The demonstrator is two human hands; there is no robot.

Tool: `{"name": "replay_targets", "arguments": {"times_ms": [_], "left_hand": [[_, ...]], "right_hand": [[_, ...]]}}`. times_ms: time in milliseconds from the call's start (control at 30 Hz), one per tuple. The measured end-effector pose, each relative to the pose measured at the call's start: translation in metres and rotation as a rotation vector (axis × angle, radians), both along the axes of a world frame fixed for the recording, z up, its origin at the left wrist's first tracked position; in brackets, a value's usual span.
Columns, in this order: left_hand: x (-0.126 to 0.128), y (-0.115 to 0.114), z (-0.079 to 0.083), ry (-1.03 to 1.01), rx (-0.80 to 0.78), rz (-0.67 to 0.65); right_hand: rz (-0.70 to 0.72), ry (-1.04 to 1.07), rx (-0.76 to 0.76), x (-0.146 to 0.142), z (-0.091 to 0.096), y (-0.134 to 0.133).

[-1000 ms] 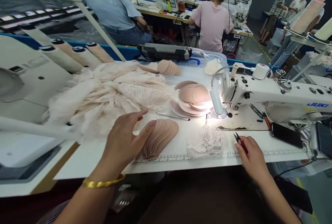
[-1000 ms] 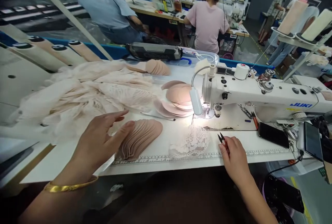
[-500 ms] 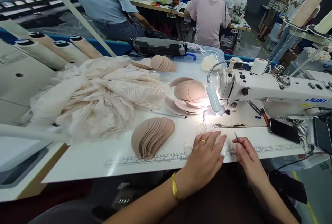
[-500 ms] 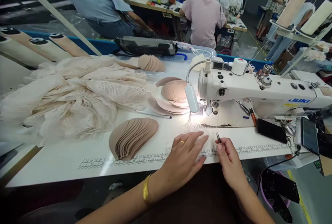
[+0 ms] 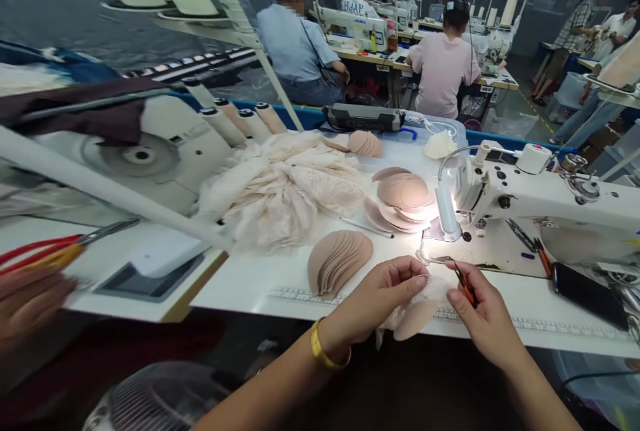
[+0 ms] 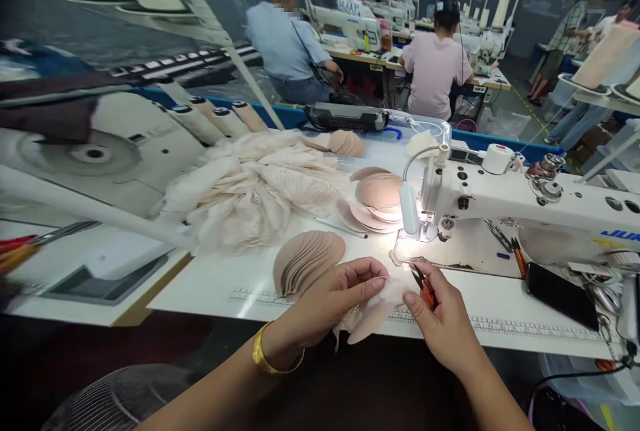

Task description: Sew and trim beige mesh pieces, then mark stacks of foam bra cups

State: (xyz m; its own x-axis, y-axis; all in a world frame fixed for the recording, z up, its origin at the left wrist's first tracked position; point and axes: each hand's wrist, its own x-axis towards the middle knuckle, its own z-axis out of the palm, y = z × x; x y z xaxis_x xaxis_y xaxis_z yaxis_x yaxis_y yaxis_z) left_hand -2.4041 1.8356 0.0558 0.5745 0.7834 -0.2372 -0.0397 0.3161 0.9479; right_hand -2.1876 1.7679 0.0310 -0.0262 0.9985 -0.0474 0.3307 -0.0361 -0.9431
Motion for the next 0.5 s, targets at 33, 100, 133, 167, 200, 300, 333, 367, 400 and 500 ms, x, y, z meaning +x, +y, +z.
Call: {"name": "replay_targets", "arguments": {"times_ms": [33, 100, 133, 167, 200, 300, 333, 367, 400, 500], "left_hand": [[-0.003, 0.000, 0.002, -0.020, -0.026, 0.018], [-0.008, 0.000, 0.004, -0.045, -0.067, 0.058], [-0.009, 0.000, 0.005, -0.055, -0.090, 0.074], [-0.010, 0.000, 0.005, -0.066, -0.115, 0.089], [-0.010, 0.001, 0.006, -0.080, -0.141, 0.105], [-0.010, 0.001, 0.008, -0.112, -0.215, 0.133], [-0.010, 0.001, 0.009, -0.119, -0.233, 0.137], [-0.010, 0.001, 0.010, -0.123, -0.249, 0.141], [-0.009, 0.000, 0.010, -0.122, -0.258, 0.142], [-0.009, -0.001, 0.010, -0.099, -0.229, 0.145]], "right_hand": [[0.046, 0.001, 0.003, -0.004, 0.003, 0.006], [0.116, 0.026, 0.002, -0.012, 0.007, 0.014], [0.136, 0.044, -0.005, -0.015, 0.008, 0.017], [0.148, 0.060, -0.015, -0.018, 0.009, 0.019], [0.159, 0.074, -0.025, -0.019, 0.009, 0.020], [0.190, 0.115, -0.036, -0.019, 0.010, 0.020], [0.192, 0.127, -0.037, -0.018, 0.010, 0.019], [0.189, 0.131, -0.039, -0.017, 0.010, 0.019], [0.183, 0.125, -0.040, -0.016, 0.010, 0.018], [0.171, 0.059, -0.022, -0.016, 0.013, 0.019]]}}
